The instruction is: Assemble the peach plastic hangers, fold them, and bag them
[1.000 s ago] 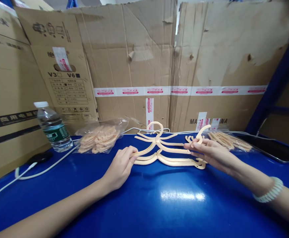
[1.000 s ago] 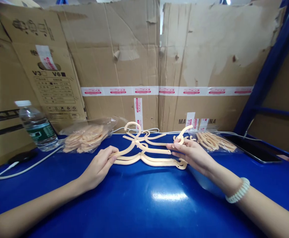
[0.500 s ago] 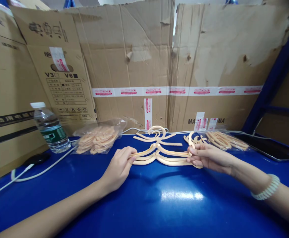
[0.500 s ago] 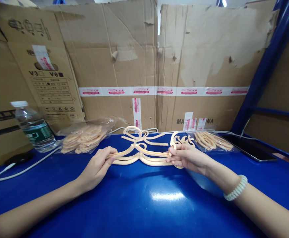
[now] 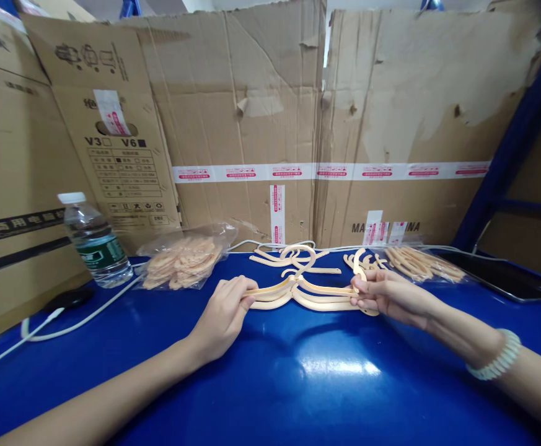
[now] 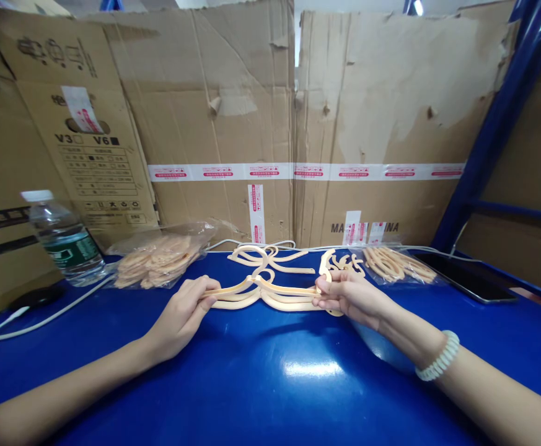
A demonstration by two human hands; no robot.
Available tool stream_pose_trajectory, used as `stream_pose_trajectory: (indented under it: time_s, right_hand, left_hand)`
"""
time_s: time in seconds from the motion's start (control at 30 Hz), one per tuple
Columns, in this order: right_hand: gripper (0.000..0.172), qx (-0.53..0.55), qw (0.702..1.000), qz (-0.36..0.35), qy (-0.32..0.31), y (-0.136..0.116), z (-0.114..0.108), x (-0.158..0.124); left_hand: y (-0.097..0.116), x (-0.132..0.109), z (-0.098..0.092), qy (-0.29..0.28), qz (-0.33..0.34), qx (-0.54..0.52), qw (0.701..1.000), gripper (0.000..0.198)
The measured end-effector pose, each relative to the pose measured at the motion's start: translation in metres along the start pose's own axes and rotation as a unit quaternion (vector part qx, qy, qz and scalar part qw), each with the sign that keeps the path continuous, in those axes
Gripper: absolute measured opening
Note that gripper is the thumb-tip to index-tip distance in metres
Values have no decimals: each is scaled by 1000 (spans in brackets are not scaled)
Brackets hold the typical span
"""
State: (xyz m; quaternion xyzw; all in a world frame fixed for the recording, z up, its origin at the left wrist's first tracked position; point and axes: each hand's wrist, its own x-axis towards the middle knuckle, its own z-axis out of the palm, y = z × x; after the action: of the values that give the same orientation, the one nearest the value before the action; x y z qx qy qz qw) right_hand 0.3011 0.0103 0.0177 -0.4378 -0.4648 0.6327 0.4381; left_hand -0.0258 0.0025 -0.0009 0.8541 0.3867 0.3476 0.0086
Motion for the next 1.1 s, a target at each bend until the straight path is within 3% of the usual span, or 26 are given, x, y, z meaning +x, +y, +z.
stream_pose_trajectory:
  time_s: [0.2,0.4,0.6,0.9,1.1]
  right_hand:
    - [36,-22,997,-67,29,2,1,0]
    - [38,-47,992,-107,54,6,0,1]
    - [42,-22,991,-122,52,8,0,1]
    - [36,3,989,-134,59,5,7,-3]
    - [41,44,990,-129,42,-6,5,-3]
  left_hand:
    - [1,-2,-1,-18,-11,-12,1000,16]
    - [1,-2,-1,-24,-13,-14,1000,16]
    - [2,-2,-2,-23,-15,-24,999,17]
    - [2,-3,-2,-38,-26,5,999,15]
    - [-6,6,-9,-57,34,101,993,18]
